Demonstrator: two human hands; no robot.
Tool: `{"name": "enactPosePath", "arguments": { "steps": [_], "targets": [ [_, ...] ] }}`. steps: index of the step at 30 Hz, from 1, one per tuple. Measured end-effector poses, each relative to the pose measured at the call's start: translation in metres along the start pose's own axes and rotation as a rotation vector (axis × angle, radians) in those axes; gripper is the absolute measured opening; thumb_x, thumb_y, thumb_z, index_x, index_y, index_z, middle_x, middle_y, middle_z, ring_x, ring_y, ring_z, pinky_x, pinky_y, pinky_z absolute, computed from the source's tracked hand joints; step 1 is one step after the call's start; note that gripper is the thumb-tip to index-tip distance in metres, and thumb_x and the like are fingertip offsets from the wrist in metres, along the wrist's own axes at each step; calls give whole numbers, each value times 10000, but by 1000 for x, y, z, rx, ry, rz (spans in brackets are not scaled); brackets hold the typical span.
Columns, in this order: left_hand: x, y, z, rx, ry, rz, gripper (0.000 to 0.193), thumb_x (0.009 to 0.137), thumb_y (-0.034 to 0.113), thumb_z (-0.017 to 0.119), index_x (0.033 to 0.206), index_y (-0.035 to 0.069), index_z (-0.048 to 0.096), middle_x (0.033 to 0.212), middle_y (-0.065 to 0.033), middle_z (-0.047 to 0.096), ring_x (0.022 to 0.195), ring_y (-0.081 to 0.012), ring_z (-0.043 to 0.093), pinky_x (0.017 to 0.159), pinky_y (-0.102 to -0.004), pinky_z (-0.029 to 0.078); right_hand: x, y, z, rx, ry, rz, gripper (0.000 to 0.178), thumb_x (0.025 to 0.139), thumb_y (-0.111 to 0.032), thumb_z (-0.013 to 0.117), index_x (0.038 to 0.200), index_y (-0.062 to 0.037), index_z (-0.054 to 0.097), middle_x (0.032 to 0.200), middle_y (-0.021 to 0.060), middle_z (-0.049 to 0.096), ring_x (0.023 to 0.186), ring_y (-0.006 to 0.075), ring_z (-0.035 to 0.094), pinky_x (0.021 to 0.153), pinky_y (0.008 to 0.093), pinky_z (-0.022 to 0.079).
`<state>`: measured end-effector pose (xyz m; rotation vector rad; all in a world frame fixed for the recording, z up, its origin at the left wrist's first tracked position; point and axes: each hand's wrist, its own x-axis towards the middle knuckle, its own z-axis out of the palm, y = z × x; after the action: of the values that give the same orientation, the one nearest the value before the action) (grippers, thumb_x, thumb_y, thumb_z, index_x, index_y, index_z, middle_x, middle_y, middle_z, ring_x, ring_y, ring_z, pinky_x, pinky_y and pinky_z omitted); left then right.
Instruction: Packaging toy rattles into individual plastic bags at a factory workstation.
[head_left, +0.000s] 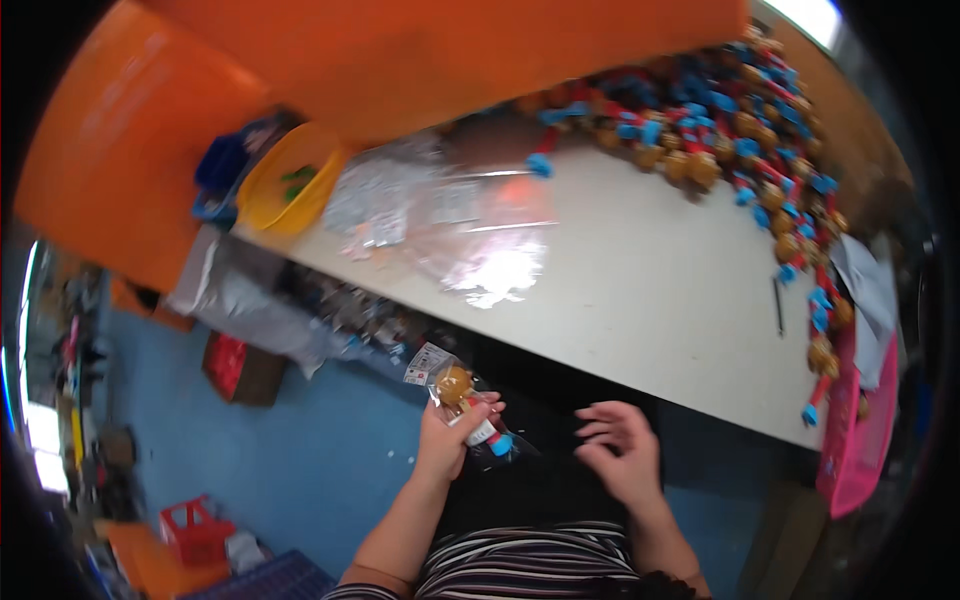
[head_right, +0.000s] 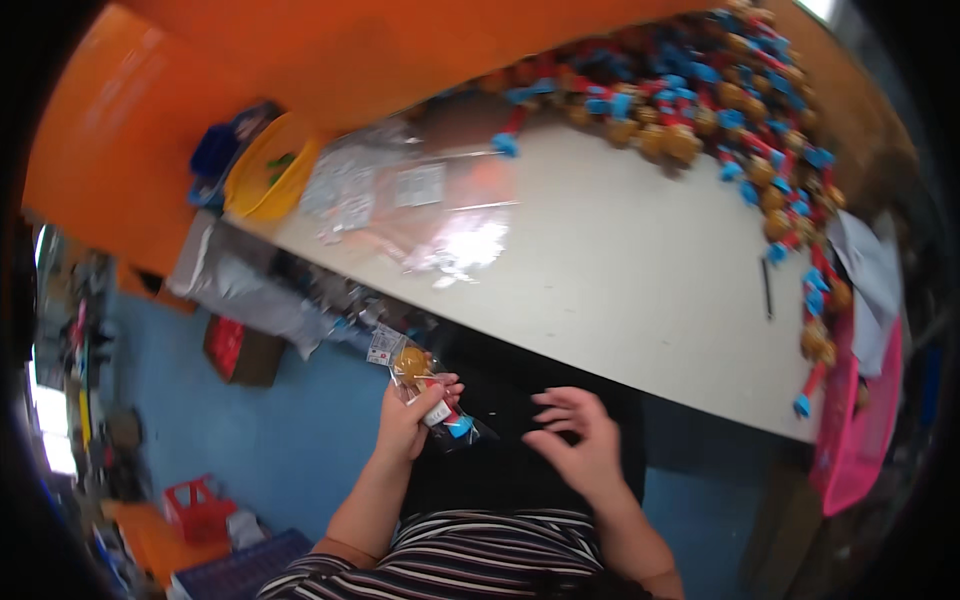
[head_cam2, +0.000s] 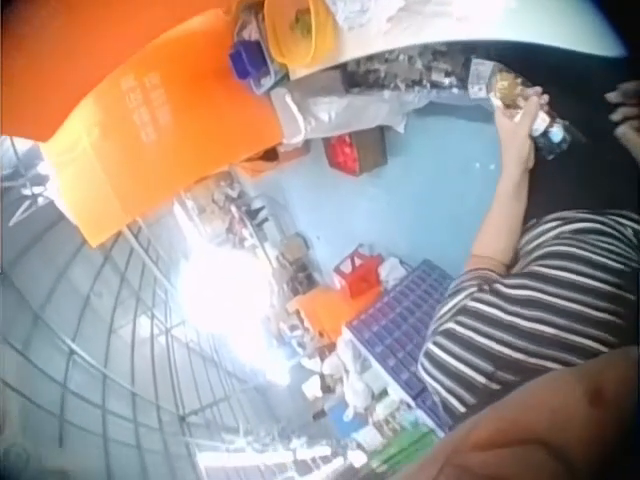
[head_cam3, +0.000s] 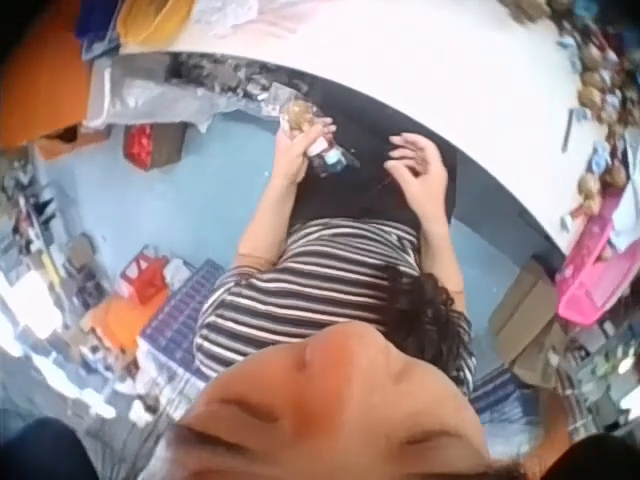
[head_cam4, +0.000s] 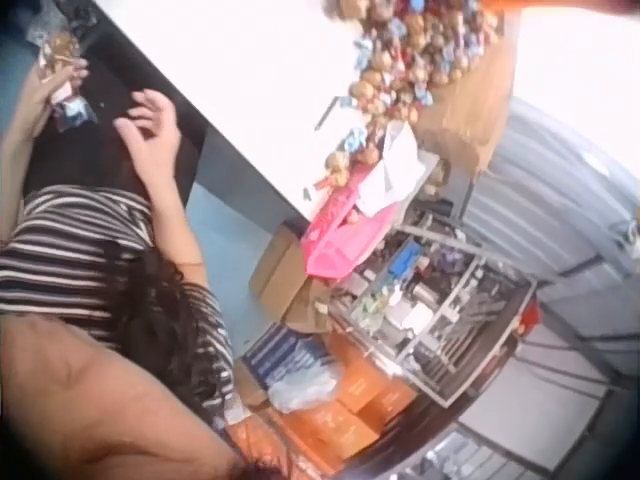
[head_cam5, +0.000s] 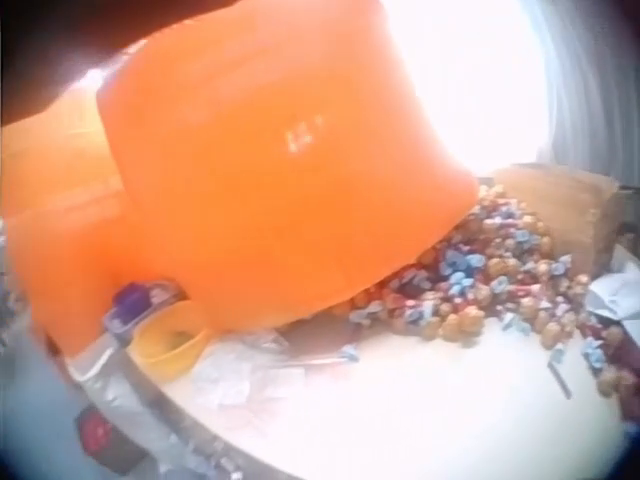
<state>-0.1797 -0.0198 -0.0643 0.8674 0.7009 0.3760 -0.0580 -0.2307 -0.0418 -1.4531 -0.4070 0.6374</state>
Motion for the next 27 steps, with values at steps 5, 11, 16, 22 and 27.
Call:
{"name": "enactPosePath", "arguments": {
  "steps": [5,11,16,22,27],
  "targets": [
    [49,-13,-122,6,320,-155,314,893,69,653,1176,-2,536,1030,-175,663,928,-257,683,765,-360,583,14,-7,-32,21,161,-25,200,893,50,594,1090,29,574,1013,127,672,864,138,633,789,256,514],
    [225,81,-226,-367,209,373,327,937,221,615,1192,28,547,1057,-96,643,1013,-250,623,931,-405,512,26,-30,-3,-68,61,-40,78,914,16,589,985,31,617,932,104,686,819,127,641,758,245,514],
    [278,92,-220,-66,418,645,445,937,236,616,1316,55,469,1191,-99,591,1037,-238,604,899,-359,503,20,-29,-8,-137,160,-75,48,891,22,625,927,32,656,898,80,701,800,98,646,737,224,517],
    [152,87,-104,151,872,1040,213,973,112,560,1146,-7,531,1093,-103,600,999,-161,573,835,-291,488,35,-35,-25,-81,259,20,60,932,-22,600,919,35,611,837,106,680,726,135,641,675,253,528],
    [138,100,51,701,98,779,249,903,39,611,1147,-2,582,1103,-137,610,1058,-221,588,934,-321,458,111,-43,-17,10,141,-34,106,957,-91,586,945,10,618,846,85,670,682,119,624,605,227,497]
  ]
}}
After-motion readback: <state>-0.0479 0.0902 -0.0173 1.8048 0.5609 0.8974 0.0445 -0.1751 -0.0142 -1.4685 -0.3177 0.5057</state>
